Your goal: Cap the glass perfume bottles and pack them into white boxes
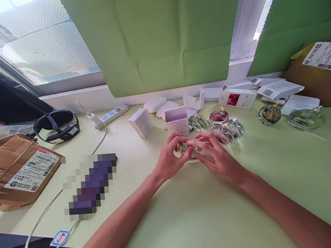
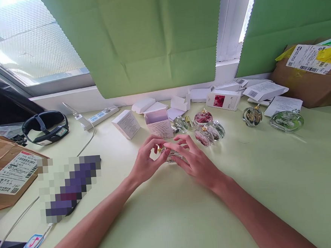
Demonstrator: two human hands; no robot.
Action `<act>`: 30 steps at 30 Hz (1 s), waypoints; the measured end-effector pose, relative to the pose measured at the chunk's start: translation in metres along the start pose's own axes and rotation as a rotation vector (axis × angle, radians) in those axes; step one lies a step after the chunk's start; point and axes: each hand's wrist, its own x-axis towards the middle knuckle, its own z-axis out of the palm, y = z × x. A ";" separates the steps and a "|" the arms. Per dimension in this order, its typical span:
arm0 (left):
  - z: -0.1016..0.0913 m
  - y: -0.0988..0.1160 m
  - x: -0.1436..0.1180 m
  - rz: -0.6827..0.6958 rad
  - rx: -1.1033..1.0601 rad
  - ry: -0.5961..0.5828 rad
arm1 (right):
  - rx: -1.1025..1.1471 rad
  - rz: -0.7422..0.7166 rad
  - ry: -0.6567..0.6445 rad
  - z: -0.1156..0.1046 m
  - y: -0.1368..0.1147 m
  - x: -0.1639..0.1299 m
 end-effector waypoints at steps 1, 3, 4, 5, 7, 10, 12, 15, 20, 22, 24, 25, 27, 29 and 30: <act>-0.001 0.000 0.000 -0.008 0.000 -0.013 | -0.003 -0.001 -0.002 0.000 0.000 0.000; -0.004 0.001 0.000 -0.023 -0.020 -0.032 | -0.013 -0.001 -0.006 -0.001 0.000 0.000; -0.005 0.001 0.000 -0.026 -0.036 -0.042 | -0.018 -0.002 -0.009 -0.001 0.000 0.000; -0.006 0.001 0.000 -0.025 -0.054 -0.052 | -0.023 -0.003 -0.011 -0.001 0.000 0.001; -0.007 -0.001 0.001 -0.014 -0.086 -0.069 | -0.030 -0.009 -0.012 -0.001 0.001 0.001; -0.006 -0.005 0.000 -0.005 -0.109 -0.079 | -0.028 -0.002 -0.026 -0.001 0.002 0.000; -0.006 -0.007 0.000 -0.012 -0.110 -0.071 | -0.017 0.026 -0.047 0.000 0.002 0.000; -0.005 -0.007 0.001 -0.015 -0.103 -0.047 | -0.014 0.060 -0.060 0.000 0.001 -0.001; -0.004 -0.004 0.002 0.009 -0.068 -0.008 | 0.012 0.058 -0.067 0.001 0.001 -0.002; -0.002 -0.003 0.002 0.018 -0.052 0.017 | 0.014 0.052 -0.067 0.001 0.001 -0.002; -0.001 -0.003 0.001 0.026 -0.038 0.042 | 0.002 0.048 -0.064 0.001 0.002 -0.002; -0.001 -0.003 0.001 0.027 -0.032 0.054 | -0.001 0.049 -0.066 0.001 0.002 -0.002; 0.000 -0.004 0.000 0.022 -0.030 0.052 | 0.007 0.052 -0.071 0.000 0.002 -0.002; 0.000 -0.006 -0.001 0.015 -0.039 0.012 | 0.014 0.054 -0.072 0.000 0.002 -0.002; 0.000 -0.007 -0.001 0.012 -0.047 -0.010 | 0.014 0.053 -0.071 0.000 0.002 -0.002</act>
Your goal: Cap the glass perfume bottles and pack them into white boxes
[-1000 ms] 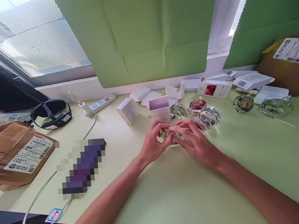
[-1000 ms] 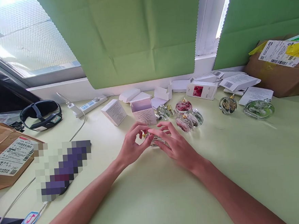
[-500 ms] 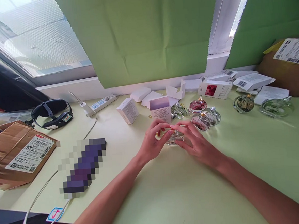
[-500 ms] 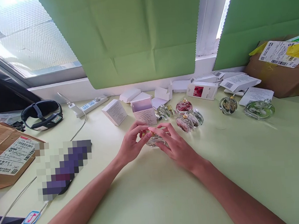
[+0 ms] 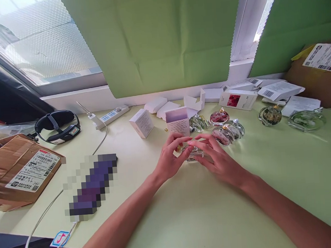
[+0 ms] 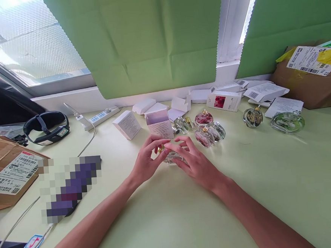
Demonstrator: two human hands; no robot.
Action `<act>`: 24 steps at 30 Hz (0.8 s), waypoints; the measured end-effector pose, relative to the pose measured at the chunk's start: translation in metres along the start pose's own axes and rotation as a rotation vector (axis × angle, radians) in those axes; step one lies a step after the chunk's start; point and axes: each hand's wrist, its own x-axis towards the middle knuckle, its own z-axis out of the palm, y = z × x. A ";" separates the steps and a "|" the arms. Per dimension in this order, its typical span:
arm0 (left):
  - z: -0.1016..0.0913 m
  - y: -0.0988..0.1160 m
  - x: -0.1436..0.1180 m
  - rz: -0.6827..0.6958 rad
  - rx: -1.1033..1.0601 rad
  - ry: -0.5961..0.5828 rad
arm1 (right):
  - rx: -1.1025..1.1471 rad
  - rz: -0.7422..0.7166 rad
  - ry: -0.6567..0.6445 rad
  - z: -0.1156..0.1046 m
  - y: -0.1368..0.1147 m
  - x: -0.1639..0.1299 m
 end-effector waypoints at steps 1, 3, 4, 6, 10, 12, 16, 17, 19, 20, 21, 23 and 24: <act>0.000 -0.001 0.000 -0.002 -0.007 -0.014 | -0.001 0.000 0.001 0.000 0.000 0.000; 0.000 -0.001 0.000 -0.009 -0.017 -0.013 | -0.001 0.004 -0.003 0.000 0.000 0.000; 0.000 -0.001 0.000 -0.014 -0.020 -0.003 | 0.002 0.008 -0.008 0.000 0.000 0.000; 0.000 0.000 0.000 -0.028 -0.022 0.015 | 0.005 0.009 -0.010 0.000 0.000 0.000; 0.001 0.002 0.001 -0.042 -0.039 0.027 | 0.006 -0.013 0.004 0.000 0.002 0.001; 0.001 0.002 0.002 -0.045 -0.049 0.035 | 0.005 -0.014 0.004 0.000 0.003 0.001; 0.002 0.002 0.001 -0.060 -0.065 0.040 | 0.011 -0.008 -0.003 0.000 0.004 0.001; 0.002 0.002 0.001 -0.066 -0.068 0.037 | 0.016 -0.002 -0.005 -0.001 0.004 0.001; 0.002 0.002 0.001 -0.078 -0.072 0.033 | 0.021 0.011 -0.007 -0.001 0.004 0.001; 0.001 0.002 0.001 -0.083 -0.072 0.030 | 0.025 0.015 -0.007 -0.001 0.004 0.000; 0.001 0.002 0.001 -0.087 -0.072 0.028 | 0.029 0.016 -0.007 -0.001 0.004 0.000; 0.001 0.002 0.001 -0.092 -0.074 0.025 | 0.037 0.019 -0.010 -0.001 0.005 0.000; 0.001 0.002 0.001 -0.094 -0.074 0.024 | 0.039 0.021 -0.011 -0.001 0.005 0.000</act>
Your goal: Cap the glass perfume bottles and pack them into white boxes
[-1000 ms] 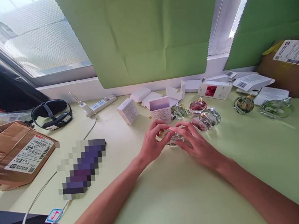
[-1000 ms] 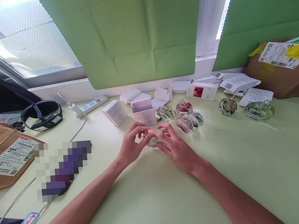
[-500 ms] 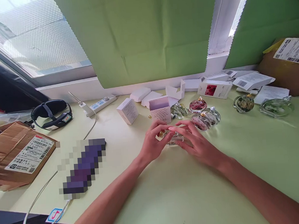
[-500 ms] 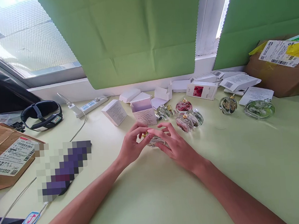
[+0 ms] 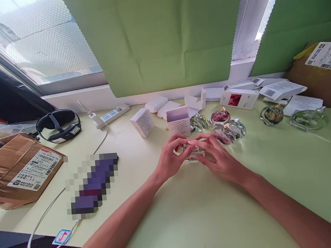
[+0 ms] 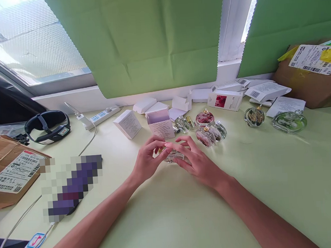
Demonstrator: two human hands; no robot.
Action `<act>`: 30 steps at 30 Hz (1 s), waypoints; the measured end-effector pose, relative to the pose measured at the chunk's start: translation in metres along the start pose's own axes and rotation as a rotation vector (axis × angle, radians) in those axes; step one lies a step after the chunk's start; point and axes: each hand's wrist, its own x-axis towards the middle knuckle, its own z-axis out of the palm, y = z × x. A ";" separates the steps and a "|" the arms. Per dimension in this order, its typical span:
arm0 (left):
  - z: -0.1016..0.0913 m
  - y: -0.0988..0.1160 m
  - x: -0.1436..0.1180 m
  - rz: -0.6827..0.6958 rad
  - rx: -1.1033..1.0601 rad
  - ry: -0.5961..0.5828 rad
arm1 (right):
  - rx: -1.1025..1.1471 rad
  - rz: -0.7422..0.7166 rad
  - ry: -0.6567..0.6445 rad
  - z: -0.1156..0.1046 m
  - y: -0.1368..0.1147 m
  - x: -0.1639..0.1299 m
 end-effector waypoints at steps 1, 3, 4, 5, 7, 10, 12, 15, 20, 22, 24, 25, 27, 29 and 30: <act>0.000 0.000 0.000 -0.001 0.000 -0.001 | 0.000 0.001 0.000 0.000 0.000 0.000; 0.000 0.000 0.000 -0.005 0.001 -0.004 | -0.004 0.004 -0.002 0.000 0.001 0.000; -0.001 0.000 0.000 -0.009 0.002 -0.006 | -0.006 0.006 -0.005 0.000 0.001 0.000; -0.001 0.000 0.000 -0.013 0.002 -0.009 | -0.006 0.008 -0.008 -0.001 0.001 0.001; -0.001 0.000 0.000 -0.018 -0.002 -0.014 | -0.007 0.013 -0.014 -0.001 0.000 0.001; -0.002 0.000 0.000 -0.025 -0.027 -0.019 | -0.016 0.013 -0.017 -0.002 -0.001 0.002; -0.002 -0.001 0.000 -0.043 -0.050 -0.025 | -0.029 0.003 -0.013 -0.003 -0.001 0.002; -0.003 -0.002 0.000 -0.076 -0.080 -0.040 | -0.043 0.000 -0.016 -0.003 -0.001 0.002; -0.003 -0.002 0.000 -0.100 -0.097 -0.042 | -0.038 0.019 -0.033 -0.003 0.000 0.002; -0.003 -0.001 0.000 -0.103 -0.088 -0.040 | -0.025 0.014 -0.037 -0.003 0.001 0.002; -0.003 0.000 0.000 -0.104 -0.081 -0.038 | -0.012 0.008 -0.039 -0.003 0.001 0.002; -0.004 0.000 0.000 -0.105 -0.079 -0.039 | -0.008 0.005 -0.039 -0.003 0.001 0.003; -0.004 0.001 0.001 -0.105 -0.078 -0.039 | -0.005 0.005 -0.037 -0.004 0.001 0.003; -0.004 0.001 0.001 -0.102 -0.078 -0.041 | -0.011 0.006 -0.032 -0.004 0.001 0.003; -0.005 0.001 0.001 -0.100 -0.079 -0.041 | -0.016 0.004 -0.027 -0.004 0.000 0.003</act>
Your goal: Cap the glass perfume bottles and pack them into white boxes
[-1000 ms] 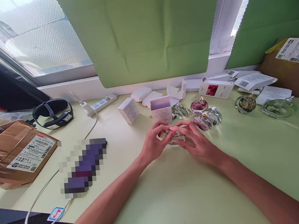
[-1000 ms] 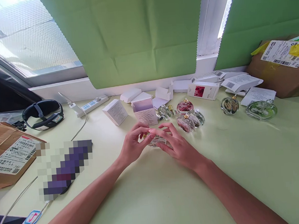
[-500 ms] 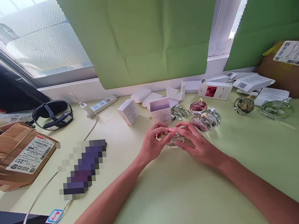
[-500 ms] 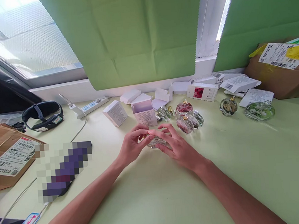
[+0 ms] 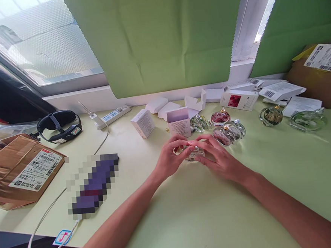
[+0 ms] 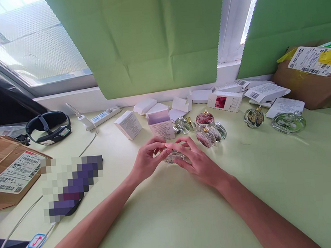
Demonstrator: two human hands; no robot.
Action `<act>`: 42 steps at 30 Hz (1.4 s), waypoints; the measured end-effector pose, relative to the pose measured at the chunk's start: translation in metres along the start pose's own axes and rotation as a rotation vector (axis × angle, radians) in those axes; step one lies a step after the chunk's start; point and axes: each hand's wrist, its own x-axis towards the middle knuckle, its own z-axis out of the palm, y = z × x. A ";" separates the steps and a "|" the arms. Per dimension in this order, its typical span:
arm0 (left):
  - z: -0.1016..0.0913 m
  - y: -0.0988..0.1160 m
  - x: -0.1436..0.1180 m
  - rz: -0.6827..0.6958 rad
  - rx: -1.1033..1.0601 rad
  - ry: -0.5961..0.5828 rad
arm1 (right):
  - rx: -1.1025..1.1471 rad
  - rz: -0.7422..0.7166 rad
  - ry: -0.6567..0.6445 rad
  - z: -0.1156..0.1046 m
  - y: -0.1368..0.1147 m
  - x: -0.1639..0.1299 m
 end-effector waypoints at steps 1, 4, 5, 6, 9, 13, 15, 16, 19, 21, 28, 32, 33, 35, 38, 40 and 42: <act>0.000 0.000 0.000 0.002 -0.001 0.000 | -0.006 -0.002 0.005 0.000 -0.001 0.000; -0.001 -0.001 0.001 -0.003 0.000 -0.015 | -0.023 -0.015 0.007 -0.001 -0.002 0.000; -0.002 -0.001 0.001 -0.003 0.003 -0.019 | -0.029 -0.019 0.006 -0.001 -0.003 0.000; -0.002 -0.001 0.001 -0.002 0.008 -0.022 | -0.035 -0.022 0.005 -0.001 -0.003 0.000; -0.001 -0.003 0.001 0.010 0.024 -0.011 | -0.015 0.005 0.059 0.003 -0.001 0.000; -0.001 -0.004 0.000 0.043 0.049 -0.001 | 0.112 0.149 0.074 0.008 0.004 -0.001; -0.001 -0.004 0.000 0.070 0.063 -0.004 | 0.148 0.191 0.058 0.010 0.005 -0.001; -0.002 -0.004 0.000 0.095 0.070 -0.001 | 0.152 0.202 0.060 0.010 0.005 -0.001; -0.003 -0.004 0.000 0.226 0.126 -0.009 | 0.143 0.213 0.068 0.010 0.005 -0.001; -0.004 -0.006 0.000 0.320 0.169 -0.024 | 0.138 0.200 0.083 0.009 0.005 -0.001; -0.001 -0.005 0.001 0.371 0.160 0.037 | 0.113 0.153 0.105 0.011 0.008 -0.001; 0.000 -0.001 0.001 0.330 0.157 0.062 | 0.096 0.138 0.117 0.012 0.007 -0.001; 0.000 0.000 0.001 0.321 0.159 0.063 | 0.098 0.130 0.123 0.012 0.007 -0.001; -0.001 0.001 0.001 0.321 0.175 0.062 | 0.106 0.120 0.131 0.012 0.006 -0.001; -0.002 0.002 0.001 0.365 0.222 0.059 | 0.117 0.123 0.134 0.012 0.004 0.000; -0.002 0.002 0.001 0.392 0.245 0.064 | 0.117 0.124 0.138 0.012 0.004 0.000; -0.001 0.002 0.001 0.397 0.257 0.076 | 0.110 0.119 0.151 0.013 0.005 0.000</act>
